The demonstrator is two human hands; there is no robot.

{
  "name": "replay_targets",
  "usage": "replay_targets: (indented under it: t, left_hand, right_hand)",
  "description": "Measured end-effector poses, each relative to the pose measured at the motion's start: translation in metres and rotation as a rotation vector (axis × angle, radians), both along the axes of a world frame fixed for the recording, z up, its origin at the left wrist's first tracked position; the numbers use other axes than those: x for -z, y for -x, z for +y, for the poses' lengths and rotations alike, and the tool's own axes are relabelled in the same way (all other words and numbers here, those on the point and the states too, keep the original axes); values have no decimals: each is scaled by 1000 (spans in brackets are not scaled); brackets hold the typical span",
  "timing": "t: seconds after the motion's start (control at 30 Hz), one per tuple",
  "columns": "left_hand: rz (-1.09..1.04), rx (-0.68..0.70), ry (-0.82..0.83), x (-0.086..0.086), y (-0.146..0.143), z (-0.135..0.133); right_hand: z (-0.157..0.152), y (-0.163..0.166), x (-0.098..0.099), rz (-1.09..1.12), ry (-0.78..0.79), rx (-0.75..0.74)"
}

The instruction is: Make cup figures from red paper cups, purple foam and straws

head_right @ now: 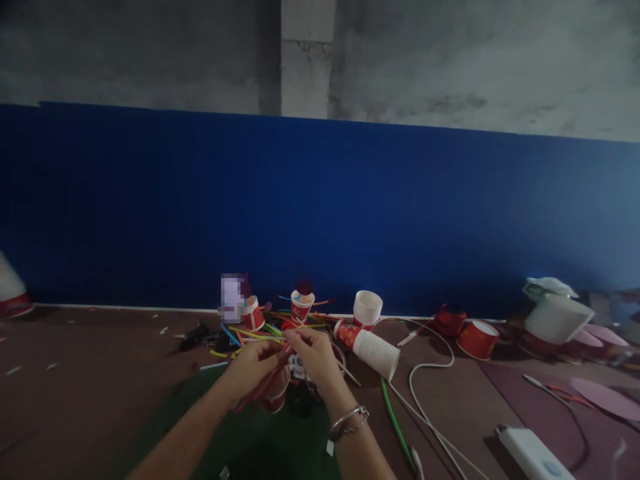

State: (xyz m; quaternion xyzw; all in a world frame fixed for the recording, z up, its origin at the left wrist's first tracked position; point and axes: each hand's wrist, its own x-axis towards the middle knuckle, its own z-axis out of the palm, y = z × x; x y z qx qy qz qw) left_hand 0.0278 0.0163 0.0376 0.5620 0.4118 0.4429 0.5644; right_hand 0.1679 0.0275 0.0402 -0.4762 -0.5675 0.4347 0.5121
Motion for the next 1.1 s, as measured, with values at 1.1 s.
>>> replay_targets:
  t: [1.1]
  left_hand:
    - [-276,-437,-210,5,-1,-3]
  right_hand:
    - [-18,8,-14,228,-257,103]
